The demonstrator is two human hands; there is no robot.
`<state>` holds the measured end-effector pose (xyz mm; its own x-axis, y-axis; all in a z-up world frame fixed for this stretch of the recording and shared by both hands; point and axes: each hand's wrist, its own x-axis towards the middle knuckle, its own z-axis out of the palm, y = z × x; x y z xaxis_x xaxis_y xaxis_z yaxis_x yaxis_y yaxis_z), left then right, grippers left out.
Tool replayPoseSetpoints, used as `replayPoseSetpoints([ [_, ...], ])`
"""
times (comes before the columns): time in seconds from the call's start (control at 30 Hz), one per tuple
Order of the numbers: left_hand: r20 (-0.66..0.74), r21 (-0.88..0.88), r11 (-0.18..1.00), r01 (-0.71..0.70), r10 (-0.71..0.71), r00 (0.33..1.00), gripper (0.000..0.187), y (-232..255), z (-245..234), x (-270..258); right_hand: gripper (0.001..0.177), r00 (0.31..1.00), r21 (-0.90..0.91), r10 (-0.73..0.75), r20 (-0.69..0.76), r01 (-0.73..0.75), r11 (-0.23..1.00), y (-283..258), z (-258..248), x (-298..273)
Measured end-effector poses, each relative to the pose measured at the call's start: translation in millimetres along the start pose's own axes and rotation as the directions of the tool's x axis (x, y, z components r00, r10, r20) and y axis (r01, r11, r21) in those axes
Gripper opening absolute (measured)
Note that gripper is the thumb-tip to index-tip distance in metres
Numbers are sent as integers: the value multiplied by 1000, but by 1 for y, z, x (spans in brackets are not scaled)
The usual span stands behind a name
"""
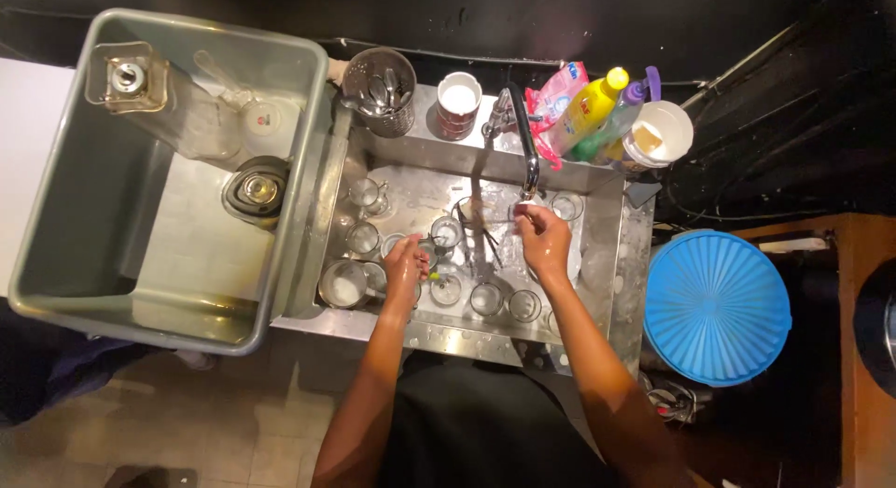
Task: The person washes multiple items in a commercial kitchen sink, including a glass, a small white bowl, a white plate, and several spoons. They scrub each item with a sponge and rinse it under running water before placing it in the sink.
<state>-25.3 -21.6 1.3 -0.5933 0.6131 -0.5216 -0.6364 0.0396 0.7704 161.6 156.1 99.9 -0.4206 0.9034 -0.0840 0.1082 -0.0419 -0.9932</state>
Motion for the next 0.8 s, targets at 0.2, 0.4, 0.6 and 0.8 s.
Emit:
replayPoseSetpoints([
  [0.2, 76, 81, 997, -3, -4, 997, 30, 4, 16, -20, 18, 996, -302, -91, -5, 86, 949, -12, 10, 1],
  [0.4, 35, 91, 996, 20, -23, 999, 32, 28, 2, -19, 19, 995, -57, -96, -30, 94, 994, 26, 21, 13],
  [0.6, 2, 25, 999, -41, 41, 999, 32, 49, -22, -3, 20, 995, -81, -94, -36, 91, 993, -6, 81, 1],
  [0.8, -40, -6, 997, -72, 71, 997, 30, 84, -39, 2, 15, 941, 127, -338, -32, 339, 932, -94, 143, 35],
])
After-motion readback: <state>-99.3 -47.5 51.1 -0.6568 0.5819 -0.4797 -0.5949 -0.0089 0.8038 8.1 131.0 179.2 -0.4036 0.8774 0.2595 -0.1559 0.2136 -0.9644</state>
